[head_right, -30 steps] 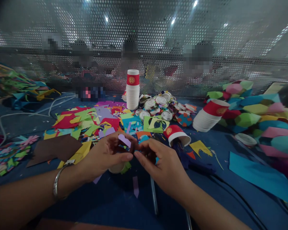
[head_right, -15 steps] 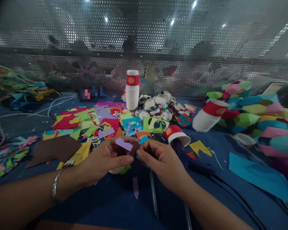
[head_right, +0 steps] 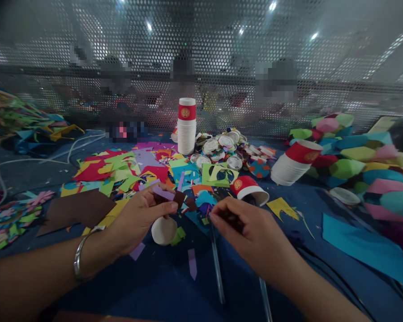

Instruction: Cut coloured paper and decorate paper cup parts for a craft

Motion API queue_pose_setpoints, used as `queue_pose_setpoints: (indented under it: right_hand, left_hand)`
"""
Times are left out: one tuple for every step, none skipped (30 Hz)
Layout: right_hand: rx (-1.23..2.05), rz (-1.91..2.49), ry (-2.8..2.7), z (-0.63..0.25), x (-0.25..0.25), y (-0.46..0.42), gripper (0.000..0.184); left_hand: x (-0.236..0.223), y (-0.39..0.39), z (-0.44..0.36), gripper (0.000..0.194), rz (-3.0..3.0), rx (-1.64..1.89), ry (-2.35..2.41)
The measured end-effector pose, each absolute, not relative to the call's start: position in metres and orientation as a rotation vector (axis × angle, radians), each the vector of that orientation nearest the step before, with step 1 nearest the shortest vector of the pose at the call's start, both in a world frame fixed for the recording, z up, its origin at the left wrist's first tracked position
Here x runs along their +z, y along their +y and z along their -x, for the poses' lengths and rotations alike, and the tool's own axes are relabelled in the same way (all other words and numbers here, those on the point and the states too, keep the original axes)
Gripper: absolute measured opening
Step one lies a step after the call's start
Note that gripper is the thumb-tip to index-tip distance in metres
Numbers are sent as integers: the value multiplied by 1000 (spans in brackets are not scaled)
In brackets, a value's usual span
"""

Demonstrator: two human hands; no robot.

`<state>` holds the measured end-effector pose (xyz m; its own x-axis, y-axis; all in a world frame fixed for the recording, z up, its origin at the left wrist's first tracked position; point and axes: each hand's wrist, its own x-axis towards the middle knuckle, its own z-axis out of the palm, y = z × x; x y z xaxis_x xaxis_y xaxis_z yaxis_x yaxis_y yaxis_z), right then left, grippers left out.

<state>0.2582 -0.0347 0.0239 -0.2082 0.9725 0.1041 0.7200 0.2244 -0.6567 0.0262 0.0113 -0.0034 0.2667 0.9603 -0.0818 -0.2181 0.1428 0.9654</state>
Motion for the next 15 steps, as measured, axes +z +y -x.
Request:
queue_pose_setpoints:
  right_hand:
    - [589,1592,-2023,-266,24,-38,22]
    - [530,1619,-2048,-275,22,-42,22]
    - [456,1653,-2051,-286,20,-45,23]
    - [373,1690,-2068,-298,16,-48,25]
    - [258,1732,-2074,-312,11,-50,28]
    - [134,1781,-2075,-327,6,-52,28]
    - [32,1837,-2096,-341,0,-54,27]
    - [-47,1852,-2136,-355,-7,-55,26]
    - [-115,1830,-2212,-368,-13,-56,26]
    - [-175,1821,-2270,-380,-19,-57,27]
    - [-231,1795,-2315,-389,-24,-58,30]
    - [-251,1791,-2349,-395,-29,-58,34]
    - [-271,1792,-2366,-399,-33,-58,35]
    - [-275,1805,-2371,-401,-36,-58,36]
    - [-276,1829,-2363,-400,-37,-58,37]
  left_hand:
    - [-4,12,-26,20,-1059,1039,902]
    - [-4,12,-26,19,-1049,1032,901]
    - [-4,13,-26,19,-1038,1023,904]
    - [-4,13,-26,18,-1028,1015,909]
    - [-4,13,-27,17,-1022,1013,915]
    - [-4,14,-27,16,-1020,1014,922]
    - [-4,14,-27,15,-1022,1017,927]
    - [-4,14,-27,15,-1029,1017,930]
    - [-5,14,-27,14,-1037,1015,934]
    - [-5,14,-27,14,-1045,1009,938]
    - [-5,15,-27,14,-1052,999,943]
    - [-5,15,-28,13,-1058,987,949]
    - [-6,15,-28,13,-1060,979,956]
    - [-6,14,-28,12,-1061,973,960]
    - [-6,14,-28,12,-1061,971,962]
